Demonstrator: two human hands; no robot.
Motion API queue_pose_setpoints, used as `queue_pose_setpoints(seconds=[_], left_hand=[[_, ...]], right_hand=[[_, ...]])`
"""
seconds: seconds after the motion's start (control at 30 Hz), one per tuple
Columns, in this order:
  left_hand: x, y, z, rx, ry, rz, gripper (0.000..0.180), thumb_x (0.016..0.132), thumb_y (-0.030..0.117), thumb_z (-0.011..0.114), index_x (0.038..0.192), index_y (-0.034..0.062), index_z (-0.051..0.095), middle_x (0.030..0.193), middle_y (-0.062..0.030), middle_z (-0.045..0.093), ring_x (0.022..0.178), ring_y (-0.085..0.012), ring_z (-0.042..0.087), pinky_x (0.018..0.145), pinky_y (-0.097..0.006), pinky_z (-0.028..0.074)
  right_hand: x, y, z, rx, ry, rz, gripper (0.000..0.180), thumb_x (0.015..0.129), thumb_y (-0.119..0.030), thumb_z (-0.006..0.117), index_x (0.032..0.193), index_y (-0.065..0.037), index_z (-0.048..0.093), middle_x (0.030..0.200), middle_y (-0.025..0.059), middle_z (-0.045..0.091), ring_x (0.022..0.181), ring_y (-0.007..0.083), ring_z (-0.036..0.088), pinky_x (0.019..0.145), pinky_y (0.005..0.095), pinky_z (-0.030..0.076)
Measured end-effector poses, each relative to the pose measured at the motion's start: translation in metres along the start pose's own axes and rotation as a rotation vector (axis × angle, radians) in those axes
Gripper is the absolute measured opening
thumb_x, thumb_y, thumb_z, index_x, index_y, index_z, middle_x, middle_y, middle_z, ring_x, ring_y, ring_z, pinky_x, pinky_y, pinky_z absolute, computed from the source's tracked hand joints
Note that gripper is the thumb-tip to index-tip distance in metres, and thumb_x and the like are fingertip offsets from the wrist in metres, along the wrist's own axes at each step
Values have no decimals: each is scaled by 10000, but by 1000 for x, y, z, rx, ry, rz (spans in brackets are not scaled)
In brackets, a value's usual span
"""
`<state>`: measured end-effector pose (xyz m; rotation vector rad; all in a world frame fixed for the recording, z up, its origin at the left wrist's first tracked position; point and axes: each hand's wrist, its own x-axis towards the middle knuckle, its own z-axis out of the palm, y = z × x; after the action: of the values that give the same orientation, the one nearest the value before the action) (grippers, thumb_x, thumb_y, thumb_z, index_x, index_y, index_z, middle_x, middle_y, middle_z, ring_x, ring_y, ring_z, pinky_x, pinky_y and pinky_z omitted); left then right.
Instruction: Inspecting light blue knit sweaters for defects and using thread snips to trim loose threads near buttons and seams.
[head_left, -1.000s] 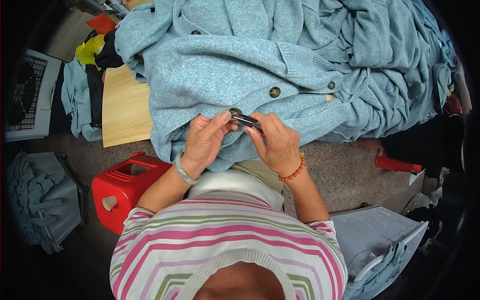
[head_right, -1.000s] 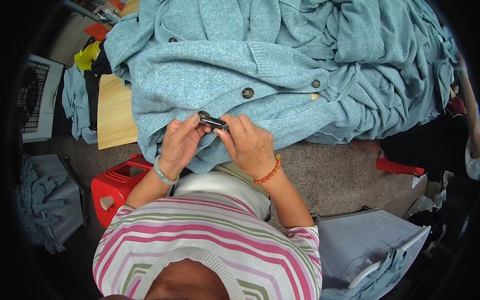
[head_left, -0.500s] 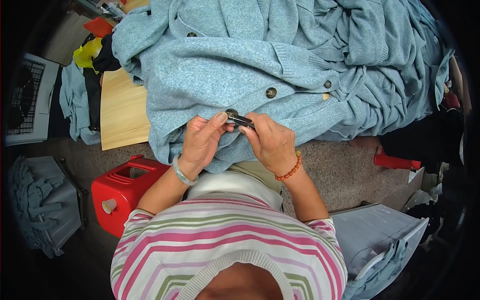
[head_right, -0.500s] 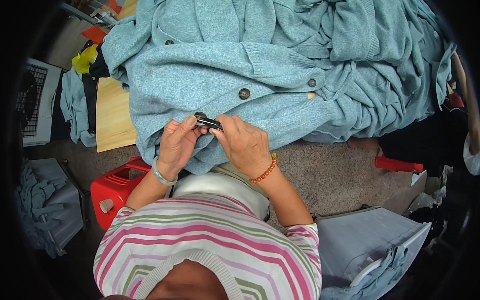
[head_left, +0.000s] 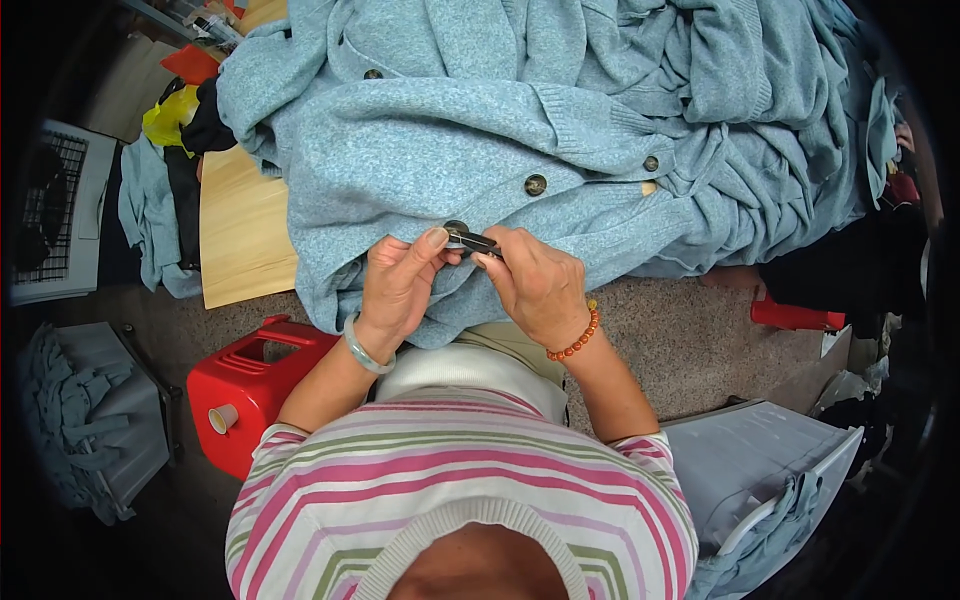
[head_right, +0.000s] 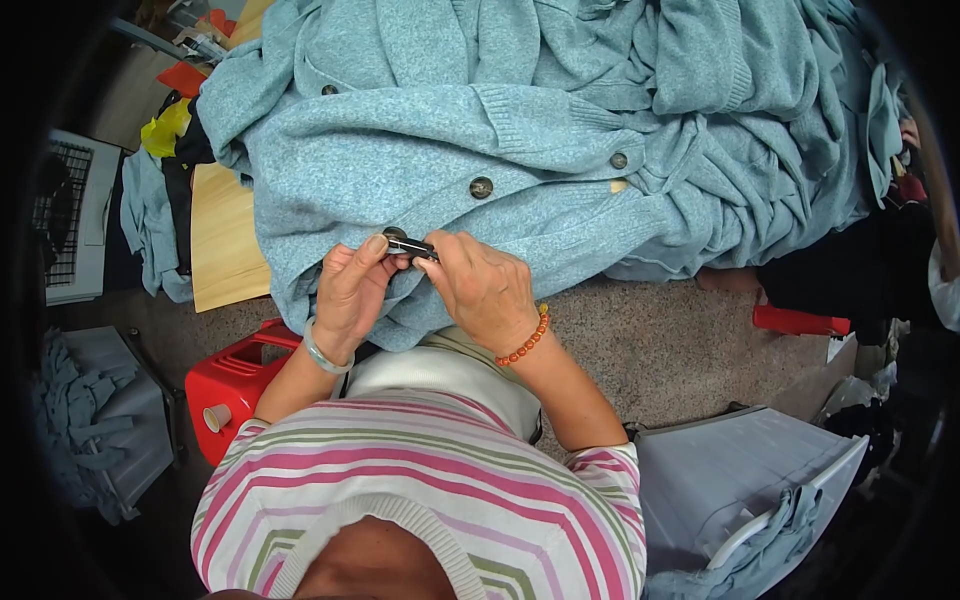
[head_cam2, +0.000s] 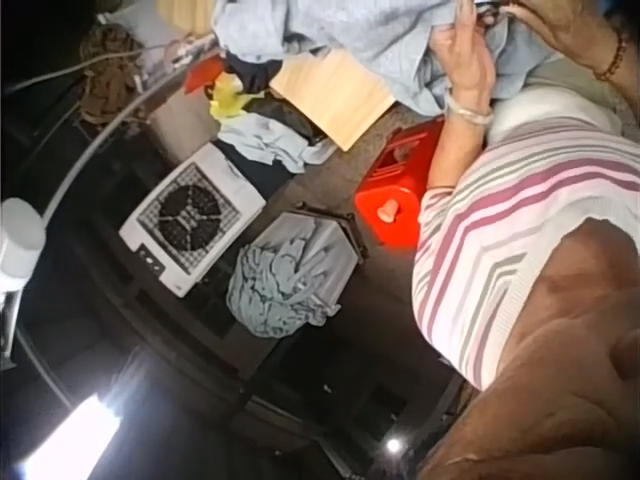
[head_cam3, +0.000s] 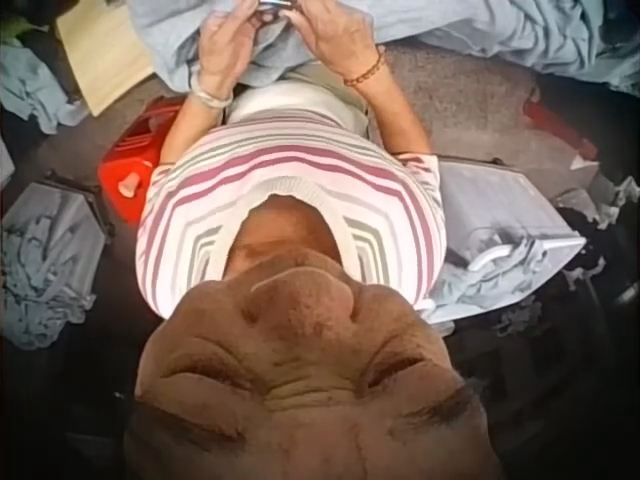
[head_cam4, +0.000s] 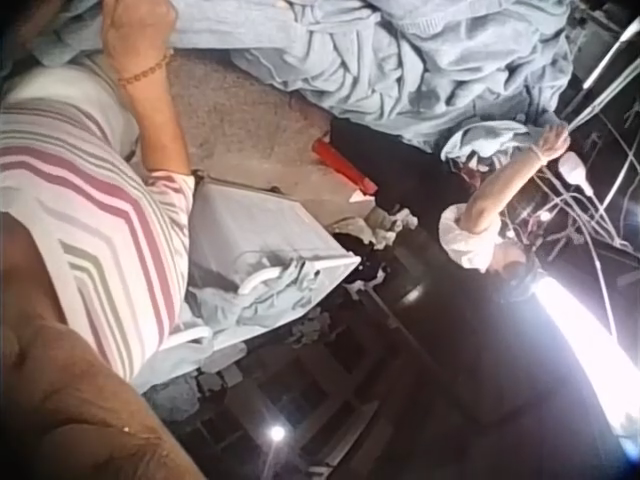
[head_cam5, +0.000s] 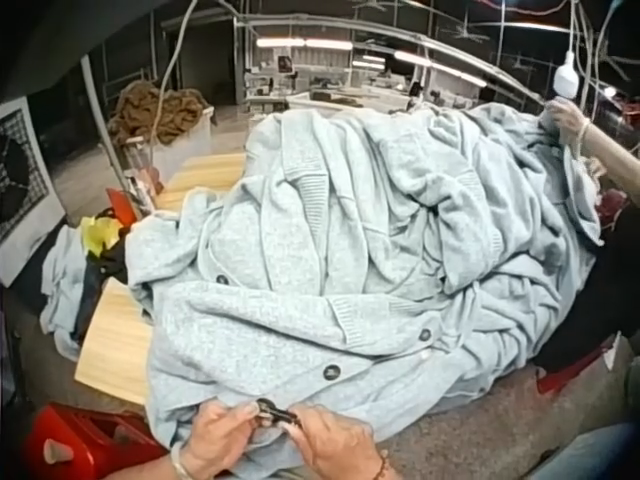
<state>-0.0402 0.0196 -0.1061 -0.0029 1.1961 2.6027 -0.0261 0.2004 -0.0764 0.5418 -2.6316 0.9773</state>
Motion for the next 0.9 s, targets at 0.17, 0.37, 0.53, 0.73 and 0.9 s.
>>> queue_pose_setpoints(seconds=[0.17,0.37,0.53,0.73,0.9], left_hand=[[0,1,0,2,9,10,163,928,127,627,946,-16,701,935,-116,695,833,-162,625,788,-312,493],[0,0,-1,1,19,-1,168,924,146,636,965,-2,703,952,-106,700,845,-163,628,780,-315,493],[1,-4,-3,-71,-9,-54,179,934,163,619,972,1,686,1029,-102,686,976,-232,635,849,-358,504],[11,-12,27,-116,-236,-200,183,955,136,563,1039,-10,636,1180,-105,611,1250,-308,503,1013,-441,450],[34,-35,45,-57,-40,-305,303,955,232,591,1177,26,582,1268,-84,555,1171,-205,529,957,-394,465]], right_hand=[[0,1,2,1,15,-21,201,874,-204,671,1000,-62,606,800,79,651,610,259,633,507,340,465],[-3,7,4,133,104,-50,147,909,-164,635,990,-43,611,743,88,640,557,227,617,496,318,460],[-14,23,-9,394,204,242,145,952,-158,587,1006,-24,599,663,79,595,538,166,593,507,284,447],[-34,39,-17,390,235,306,172,947,-165,603,1028,-15,583,638,39,547,524,110,518,503,265,419],[-41,42,-19,396,241,329,189,941,-177,613,1028,-13,577,622,47,543,510,122,520,488,279,413]])
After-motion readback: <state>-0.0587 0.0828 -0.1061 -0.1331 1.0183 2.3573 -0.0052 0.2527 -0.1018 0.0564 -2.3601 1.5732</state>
